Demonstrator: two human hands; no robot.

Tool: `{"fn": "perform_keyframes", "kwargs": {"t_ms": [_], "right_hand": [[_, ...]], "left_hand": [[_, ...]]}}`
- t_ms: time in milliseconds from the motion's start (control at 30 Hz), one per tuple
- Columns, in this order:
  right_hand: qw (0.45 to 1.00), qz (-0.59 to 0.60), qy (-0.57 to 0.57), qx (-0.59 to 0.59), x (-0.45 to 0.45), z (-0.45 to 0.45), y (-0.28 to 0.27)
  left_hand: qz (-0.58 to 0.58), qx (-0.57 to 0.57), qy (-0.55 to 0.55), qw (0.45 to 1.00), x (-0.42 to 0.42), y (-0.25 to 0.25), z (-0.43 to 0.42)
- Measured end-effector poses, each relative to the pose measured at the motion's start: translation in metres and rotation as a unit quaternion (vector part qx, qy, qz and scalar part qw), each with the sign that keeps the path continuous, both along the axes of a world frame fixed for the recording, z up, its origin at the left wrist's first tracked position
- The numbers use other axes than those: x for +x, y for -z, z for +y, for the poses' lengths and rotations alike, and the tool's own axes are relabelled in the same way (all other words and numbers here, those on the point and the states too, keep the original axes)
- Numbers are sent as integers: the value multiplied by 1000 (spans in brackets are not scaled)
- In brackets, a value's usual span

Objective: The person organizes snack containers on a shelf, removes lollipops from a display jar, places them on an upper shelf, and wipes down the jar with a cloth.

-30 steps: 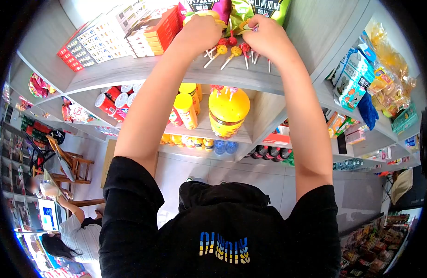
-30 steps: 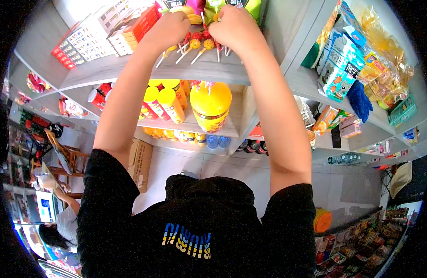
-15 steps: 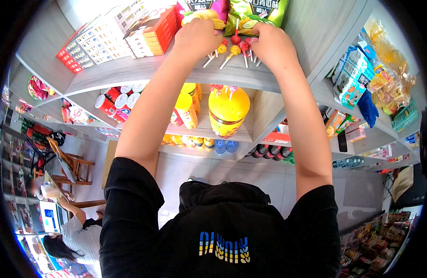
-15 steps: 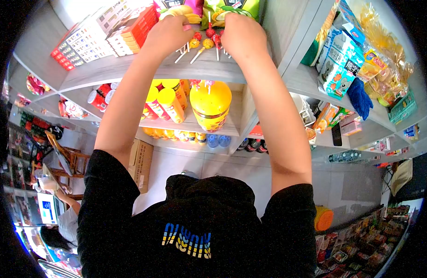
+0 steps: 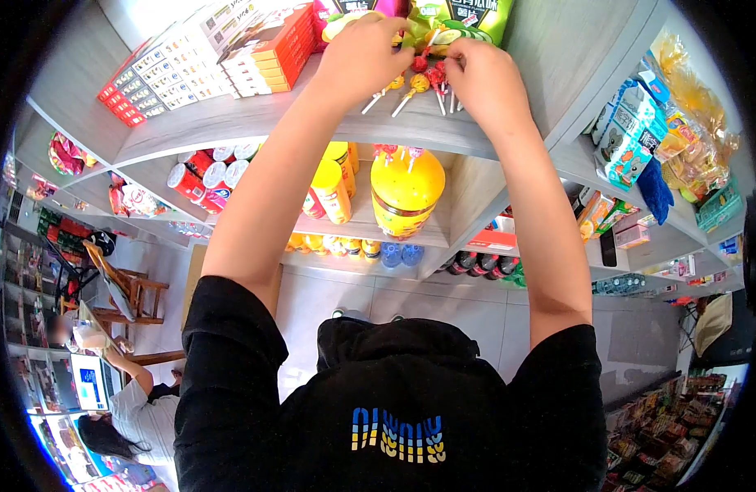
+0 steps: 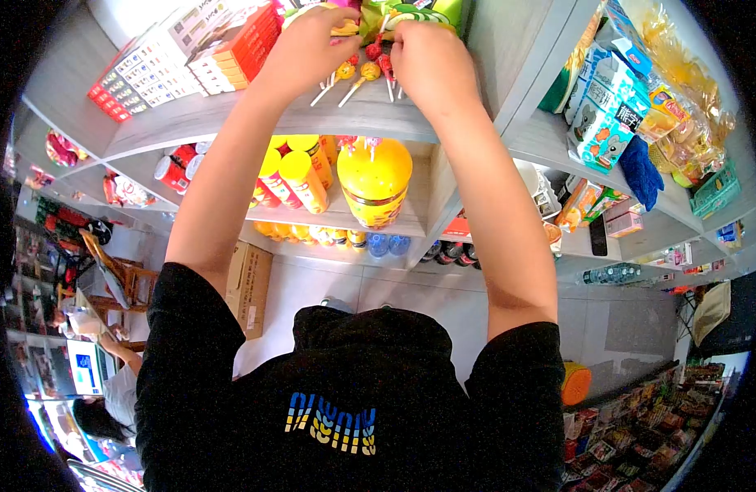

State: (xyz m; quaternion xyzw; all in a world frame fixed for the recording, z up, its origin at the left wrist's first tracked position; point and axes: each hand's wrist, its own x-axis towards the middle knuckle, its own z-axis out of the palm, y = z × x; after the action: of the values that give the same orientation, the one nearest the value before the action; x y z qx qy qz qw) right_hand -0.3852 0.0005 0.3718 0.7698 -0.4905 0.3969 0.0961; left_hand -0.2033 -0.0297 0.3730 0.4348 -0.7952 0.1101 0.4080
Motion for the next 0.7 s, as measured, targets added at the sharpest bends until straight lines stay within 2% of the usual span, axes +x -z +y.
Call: {"fn": "perform_keyframes", "kwargs": {"t_ms": [133,200,267,333,367,400,467,533,700], "right_hand": [[997,-37,12,-60,0,-3,2],[997,-37,22,-62,-1,-5,3],[997,-36,33,-64,-3,-6,3],[995,15,66,-72,-5,-8,1],[995,15,69,-73,-6,-9,0],[995,21,83,-59,-4,-12,-1],[994,26,98,-47,-1,-13,-3],[993,-5,114,21,4,-14,-8],[985,17,151,82,12,-17,-13]], "left_hand": [[12,-57,52,997,-16,-5,-5],[-34,23,11,999,-24,-10,-4],[-35,32,6,999,-30,-5,-7],[-35,38,3,999,-32,-9,-3],[-64,74,-18,995,-32,-10,-1],[-92,109,-39,989,-32,-12,2],[-87,101,-41,990,-32,-3,-6],[-82,91,-46,991,-32,-1,-8],[-125,91,-65,986,-30,0,-8]]}}
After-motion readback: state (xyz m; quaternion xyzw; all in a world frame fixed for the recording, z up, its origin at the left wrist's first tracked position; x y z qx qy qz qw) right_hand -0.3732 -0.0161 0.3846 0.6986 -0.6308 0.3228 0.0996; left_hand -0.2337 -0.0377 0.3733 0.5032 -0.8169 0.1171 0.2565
